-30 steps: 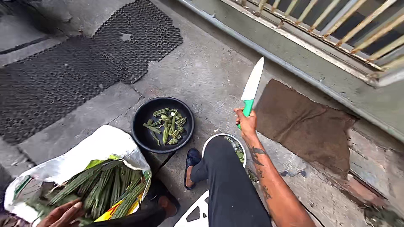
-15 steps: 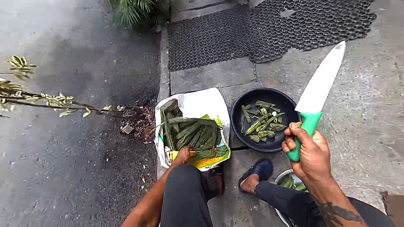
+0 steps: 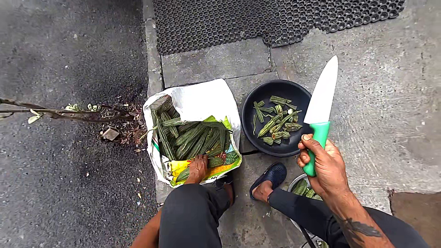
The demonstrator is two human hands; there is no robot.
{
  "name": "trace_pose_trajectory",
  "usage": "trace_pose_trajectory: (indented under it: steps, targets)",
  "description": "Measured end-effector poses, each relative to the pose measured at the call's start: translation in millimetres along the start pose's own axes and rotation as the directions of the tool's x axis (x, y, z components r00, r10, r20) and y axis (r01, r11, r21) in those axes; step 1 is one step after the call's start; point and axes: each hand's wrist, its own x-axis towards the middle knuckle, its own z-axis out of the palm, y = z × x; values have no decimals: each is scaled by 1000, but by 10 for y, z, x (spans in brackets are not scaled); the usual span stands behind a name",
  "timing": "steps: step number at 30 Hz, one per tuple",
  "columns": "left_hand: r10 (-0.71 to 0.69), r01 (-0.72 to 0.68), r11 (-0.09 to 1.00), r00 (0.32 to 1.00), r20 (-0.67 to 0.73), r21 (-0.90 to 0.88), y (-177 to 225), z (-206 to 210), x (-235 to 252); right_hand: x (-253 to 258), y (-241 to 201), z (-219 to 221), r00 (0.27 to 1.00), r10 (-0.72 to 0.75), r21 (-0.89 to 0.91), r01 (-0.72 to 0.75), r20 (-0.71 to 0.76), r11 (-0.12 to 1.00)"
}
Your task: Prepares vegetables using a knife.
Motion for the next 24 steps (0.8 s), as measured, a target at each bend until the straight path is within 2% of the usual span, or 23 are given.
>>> trace_pose_trajectory:
  steps: [1, 2, 4, 5, 7, 9, 13, 16, 18, 20, 22, 24]
  targets:
    - [3, -4, 1000, 1000, -16, -23, -52, -53, -21, 11, -4, 9, 1000, -3, -1, 3, -3, 1000]
    - [12, -17, 993, 999, -43, -117, -136, -96, -48, 15, -9, 13, 1000, -7, -7, 7, -4, 1000]
    - [48, -116, 889, 985, -164, -442, -378, -153, -125, 12, -25, 10, 1000, -19, -18, 19, -1, 1000]
    - [54, -188, 776, 971, -232, -602, -491, -220, -189, 10, -40, 8, 1000, -28, -25, 28, 4, 999]
    - [64, -327, 462, 939, -337, -824, -688, -409, -347, 18, -61, -5, 999, -51, -40, 51, 15, 998]
    - [71, -411, 210, 911, -406, -887, -738, -785, -587, 10, -84, -31, 996, -85, -67, 87, 32, 994]
    - [56, -523, -43, 850, -524, -851, -521, -1669, -1026, -24, -166, -95, 985, -158, -161, 168, 73, 972]
    - [133, -617, -231, 746, -652, -753, -145, -2459, -1310, -41, -235, -194, 967, -236, -240, 252, 94, 938]
    - [197, -679, -269, 655, -729, -683, 159, -3058, -1498, -14, -254, -307, 954, -287, -267, 300, 86, 916]
    - [279, -719, -190, 614, -739, -669, 445, -3463, -1596, 1, -258, -446, 949, -306, -297, 312, 69, 902]
    - [286, -724, -46, 650, -704, -688, 781, -3498, -1545, 14, -247, -574, 952, -301, -318, 303, 57, 898]
    - [211, -696, 108, 714, -668, -710, 1177, -3355, -1428, 50, -293, -649, 952, -302, -339, 297, 39, 893]
